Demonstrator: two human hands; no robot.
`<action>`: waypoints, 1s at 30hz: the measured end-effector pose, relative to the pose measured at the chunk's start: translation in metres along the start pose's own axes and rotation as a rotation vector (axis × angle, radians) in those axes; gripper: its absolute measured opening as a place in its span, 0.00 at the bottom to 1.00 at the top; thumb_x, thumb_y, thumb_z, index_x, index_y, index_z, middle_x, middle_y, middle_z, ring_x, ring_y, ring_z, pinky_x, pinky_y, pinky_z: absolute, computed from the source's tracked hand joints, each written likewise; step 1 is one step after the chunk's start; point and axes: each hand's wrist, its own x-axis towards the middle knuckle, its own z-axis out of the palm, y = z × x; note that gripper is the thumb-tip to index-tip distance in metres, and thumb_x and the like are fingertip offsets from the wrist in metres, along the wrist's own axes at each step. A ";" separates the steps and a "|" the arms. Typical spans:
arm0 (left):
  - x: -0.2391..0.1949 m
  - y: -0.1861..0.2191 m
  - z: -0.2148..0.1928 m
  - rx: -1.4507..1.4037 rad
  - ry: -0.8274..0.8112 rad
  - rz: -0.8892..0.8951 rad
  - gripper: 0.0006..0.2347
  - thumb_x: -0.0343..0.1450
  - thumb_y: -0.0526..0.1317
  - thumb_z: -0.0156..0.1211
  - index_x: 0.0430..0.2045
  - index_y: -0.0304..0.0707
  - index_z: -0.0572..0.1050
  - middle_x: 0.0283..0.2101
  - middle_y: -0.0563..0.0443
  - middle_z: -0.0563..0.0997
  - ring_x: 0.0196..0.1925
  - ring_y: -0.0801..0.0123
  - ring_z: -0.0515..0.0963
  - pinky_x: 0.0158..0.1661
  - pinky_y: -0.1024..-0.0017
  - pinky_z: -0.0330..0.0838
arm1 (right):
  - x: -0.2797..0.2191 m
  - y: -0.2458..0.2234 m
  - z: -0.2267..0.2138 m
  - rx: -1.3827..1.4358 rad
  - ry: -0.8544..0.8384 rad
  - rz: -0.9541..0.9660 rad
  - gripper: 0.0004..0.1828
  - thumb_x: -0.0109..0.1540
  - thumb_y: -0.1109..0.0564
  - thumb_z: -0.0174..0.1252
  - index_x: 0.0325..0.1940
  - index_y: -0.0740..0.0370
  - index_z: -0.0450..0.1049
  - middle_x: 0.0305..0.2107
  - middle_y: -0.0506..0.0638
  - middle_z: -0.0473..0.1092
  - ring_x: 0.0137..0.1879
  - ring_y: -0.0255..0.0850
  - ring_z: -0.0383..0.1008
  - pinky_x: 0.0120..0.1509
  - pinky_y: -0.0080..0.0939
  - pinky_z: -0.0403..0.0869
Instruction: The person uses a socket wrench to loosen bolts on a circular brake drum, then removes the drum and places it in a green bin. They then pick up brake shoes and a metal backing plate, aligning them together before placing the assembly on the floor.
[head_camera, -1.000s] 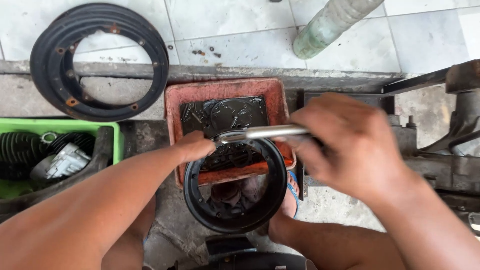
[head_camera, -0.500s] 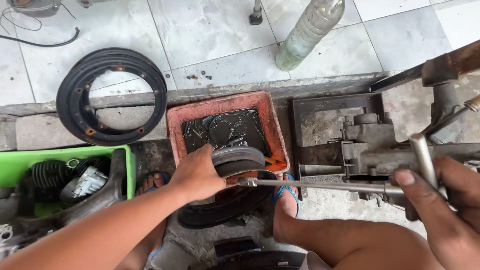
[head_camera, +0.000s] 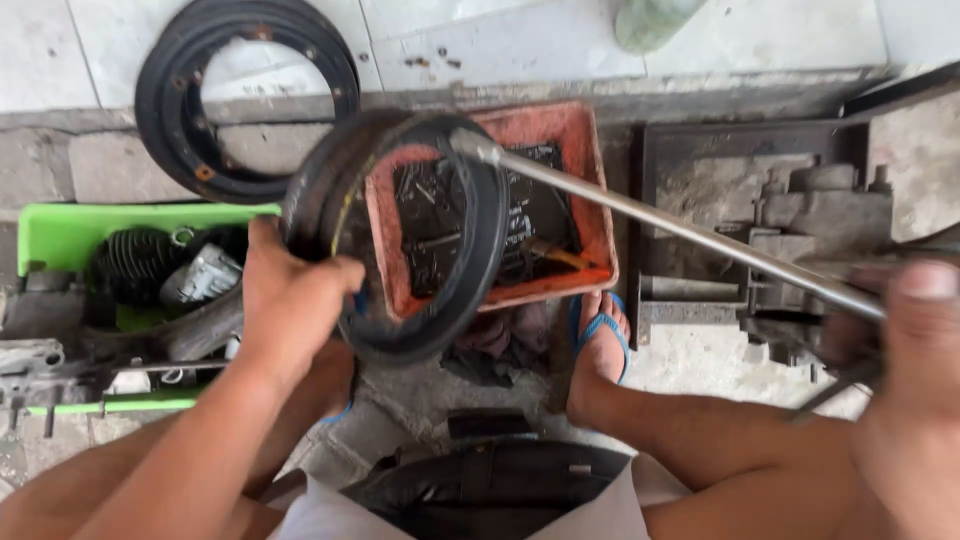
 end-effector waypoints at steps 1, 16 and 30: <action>0.017 -0.010 0.008 0.011 -0.007 -0.016 0.25 0.52 0.34 0.61 0.44 0.36 0.65 0.41 0.47 0.75 0.42 0.62 0.75 0.39 0.60 0.70 | -0.001 -0.005 0.007 -0.010 -0.016 0.009 0.32 0.95 0.53 0.40 0.41 0.66 0.76 0.29 0.50 0.70 0.29 0.43 0.66 0.43 0.45 0.63; 0.071 -0.002 0.024 0.359 -0.296 -0.163 0.25 0.71 0.37 0.58 0.63 0.37 0.59 0.60 0.40 0.73 0.64 0.52 0.74 0.68 0.52 0.68 | -0.003 -0.026 0.109 0.240 -0.507 -0.095 0.09 0.69 0.51 0.52 0.40 0.55 0.74 0.24 0.44 0.81 0.21 0.39 0.79 0.24 0.43 0.74; 0.103 -0.015 0.038 0.604 -0.407 -0.201 0.42 0.72 0.44 0.53 0.75 0.38 0.30 0.78 0.40 0.47 0.76 0.47 0.57 0.68 0.59 0.60 | 0.037 -0.040 0.155 0.215 -0.411 -0.298 0.11 0.71 0.47 0.48 0.46 0.53 0.71 0.26 0.45 0.77 0.28 0.51 0.76 0.31 0.53 0.68</action>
